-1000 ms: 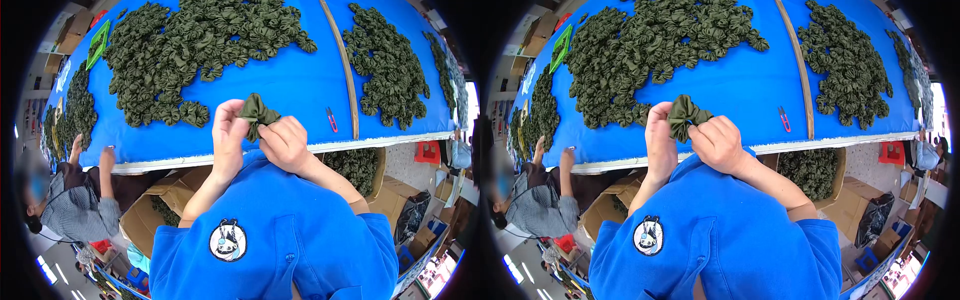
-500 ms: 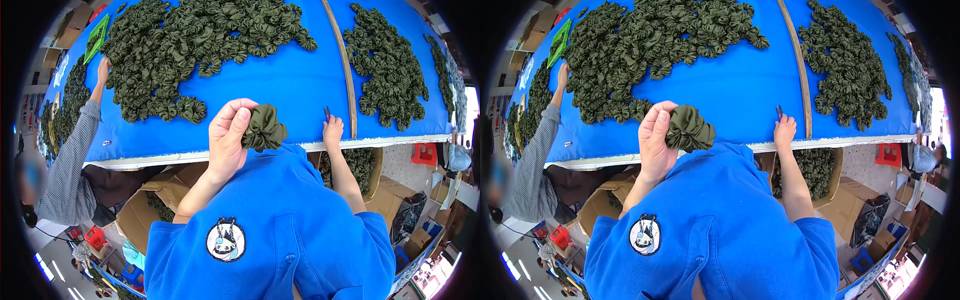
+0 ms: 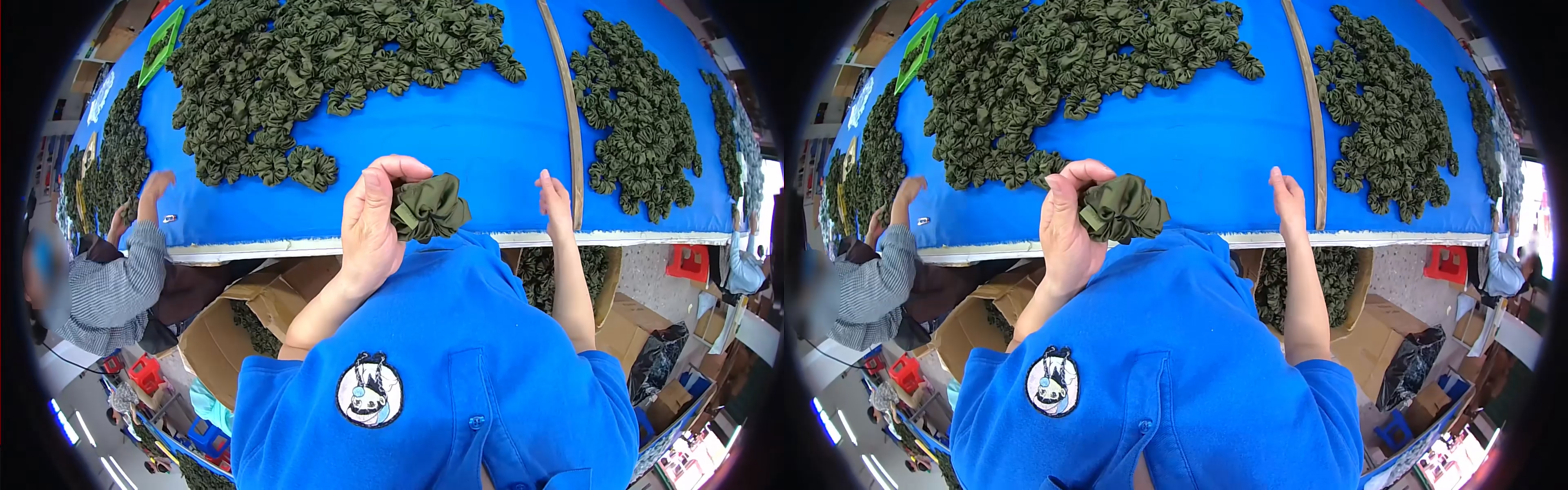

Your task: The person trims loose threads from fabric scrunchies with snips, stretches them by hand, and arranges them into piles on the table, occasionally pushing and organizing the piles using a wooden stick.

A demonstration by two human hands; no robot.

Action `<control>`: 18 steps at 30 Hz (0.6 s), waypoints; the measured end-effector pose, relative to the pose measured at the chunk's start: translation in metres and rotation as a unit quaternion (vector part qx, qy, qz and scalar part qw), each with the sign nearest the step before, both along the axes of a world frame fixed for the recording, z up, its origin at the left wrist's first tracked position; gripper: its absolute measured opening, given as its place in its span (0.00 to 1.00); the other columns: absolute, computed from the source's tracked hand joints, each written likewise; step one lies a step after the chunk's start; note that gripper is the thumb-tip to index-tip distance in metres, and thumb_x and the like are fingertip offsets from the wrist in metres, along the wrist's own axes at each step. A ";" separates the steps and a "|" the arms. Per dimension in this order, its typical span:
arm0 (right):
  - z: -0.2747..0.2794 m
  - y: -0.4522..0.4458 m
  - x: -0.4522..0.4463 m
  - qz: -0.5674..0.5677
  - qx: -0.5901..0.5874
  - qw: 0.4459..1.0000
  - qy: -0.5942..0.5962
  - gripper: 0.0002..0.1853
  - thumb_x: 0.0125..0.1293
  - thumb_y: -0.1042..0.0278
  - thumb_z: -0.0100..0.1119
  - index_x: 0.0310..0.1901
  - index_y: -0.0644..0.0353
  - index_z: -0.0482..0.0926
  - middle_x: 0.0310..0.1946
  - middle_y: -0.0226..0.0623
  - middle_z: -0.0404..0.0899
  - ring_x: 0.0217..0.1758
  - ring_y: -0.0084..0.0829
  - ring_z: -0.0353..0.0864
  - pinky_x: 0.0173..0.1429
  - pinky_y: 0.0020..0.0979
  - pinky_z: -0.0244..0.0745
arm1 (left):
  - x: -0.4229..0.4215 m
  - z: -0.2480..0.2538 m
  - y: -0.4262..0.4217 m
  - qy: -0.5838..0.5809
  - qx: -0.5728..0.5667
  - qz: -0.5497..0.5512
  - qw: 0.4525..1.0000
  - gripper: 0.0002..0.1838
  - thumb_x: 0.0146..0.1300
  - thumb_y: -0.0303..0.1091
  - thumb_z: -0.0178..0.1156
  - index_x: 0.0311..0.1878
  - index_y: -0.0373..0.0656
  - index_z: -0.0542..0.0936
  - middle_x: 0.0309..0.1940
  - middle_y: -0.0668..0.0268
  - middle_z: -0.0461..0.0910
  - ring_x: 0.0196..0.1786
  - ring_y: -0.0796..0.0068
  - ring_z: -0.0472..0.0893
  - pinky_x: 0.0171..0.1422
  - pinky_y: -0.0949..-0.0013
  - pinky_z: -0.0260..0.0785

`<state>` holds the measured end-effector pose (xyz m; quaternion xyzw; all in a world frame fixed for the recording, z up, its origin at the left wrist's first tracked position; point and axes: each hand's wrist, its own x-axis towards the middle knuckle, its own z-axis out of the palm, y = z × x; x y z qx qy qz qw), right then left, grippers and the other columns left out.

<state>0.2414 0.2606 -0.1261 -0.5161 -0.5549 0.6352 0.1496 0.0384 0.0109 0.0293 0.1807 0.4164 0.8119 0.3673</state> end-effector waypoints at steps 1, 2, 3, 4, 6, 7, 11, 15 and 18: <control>0.010 -0.003 -0.003 0.006 -0.001 1.000 0.011 0.10 0.66 0.64 0.53 0.30 0.59 0.77 0.18 0.28 0.67 0.17 0.19 0.62 0.23 0.18 0.58 | 0.000 0.002 0.001 0.002 -0.005 0.001 1.000 0.26 0.73 0.51 0.38 0.47 0.34 0.73 0.39 0.62 0.75 0.38 0.78 0.75 0.46 0.75 0.69; 0.021 -0.008 -0.005 0.011 -0.001 1.000 0.021 0.10 0.66 0.64 0.54 0.31 0.60 0.78 0.19 0.28 0.68 0.18 0.18 0.62 0.23 0.18 0.57 | 0.000 0.004 0.001 0.004 -0.011 0.000 1.000 0.27 0.73 0.52 0.38 0.46 0.34 0.73 0.38 0.62 0.75 0.38 0.78 0.74 0.46 0.75 0.69; 0.033 -0.012 -0.008 0.015 -0.002 0.999 0.032 0.10 0.66 0.63 0.54 0.31 0.60 0.78 0.20 0.29 0.69 0.19 0.18 0.62 0.24 0.18 0.57 | 0.001 0.005 0.002 0.005 -0.016 -0.001 1.000 0.27 0.73 0.52 0.38 0.46 0.34 0.73 0.38 0.62 0.75 0.38 0.78 0.74 0.46 0.75 0.69; 0.047 -0.018 -0.012 0.015 -0.003 0.999 0.031 0.10 0.66 0.63 0.54 0.31 0.60 0.78 0.20 0.29 0.69 0.19 0.18 0.62 0.24 0.18 0.57 | 0.001 0.006 0.002 0.005 -0.017 -0.002 1.000 0.27 0.73 0.52 0.38 0.46 0.34 0.73 0.38 0.62 0.75 0.38 0.78 0.74 0.46 0.75 0.69; 0.077 -0.034 -0.027 0.074 0.116 0.987 0.078 0.09 0.66 0.65 0.56 0.33 0.61 0.79 0.23 0.29 0.71 0.20 0.16 0.62 0.25 0.18 0.56 | 0.001 0.009 0.002 -0.001 -0.024 -0.010 1.000 0.27 0.73 0.52 0.38 0.45 0.35 0.73 0.37 0.63 0.75 0.37 0.79 0.73 0.46 0.76 0.68; 0.093 -0.043 -0.035 0.103 0.175 0.974 0.101 0.08 0.65 0.66 0.56 0.34 0.61 0.80 0.25 0.29 0.72 0.21 0.16 0.61 0.25 0.17 0.56 | 0.002 0.009 0.002 -0.004 -0.027 -0.015 1.000 0.26 0.73 0.52 0.39 0.45 0.35 0.73 0.37 0.63 0.75 0.37 0.79 0.73 0.45 0.76 0.67; 0.155 -0.075 -0.064 0.175 0.274 0.928 0.183 0.05 0.61 0.74 0.58 0.37 0.61 0.82 0.32 0.28 0.74 0.24 0.14 0.62 0.28 0.17 0.55 | 0.003 0.005 0.002 0.023 -0.057 -0.022 0.998 0.26 0.73 0.53 0.39 0.43 0.37 0.74 0.37 0.64 0.74 0.36 0.81 0.72 0.43 0.77 0.66; 0.176 -0.099 -0.087 0.274 0.215 0.900 0.263 0.08 0.55 0.82 0.58 0.36 0.61 0.81 0.32 0.28 0.74 0.23 0.16 0.61 0.28 0.17 0.56 | 0.006 0.001 0.004 0.050 -0.075 -0.028 0.996 0.23 0.72 0.51 0.41 0.42 0.38 0.74 0.37 0.65 0.74 0.35 0.82 0.71 0.40 0.79 0.64; 0.176 -0.107 -0.095 0.317 0.206 0.885 0.272 0.05 0.55 0.81 0.58 0.34 0.63 0.80 0.31 0.28 0.73 0.23 0.16 0.61 0.28 0.18 0.56 | 0.007 -0.001 0.003 0.037 -0.060 -0.024 0.997 0.15 0.71 0.44 0.49 0.41 0.40 0.73 0.35 0.66 0.75 0.33 0.84 0.70 0.37 0.81 0.62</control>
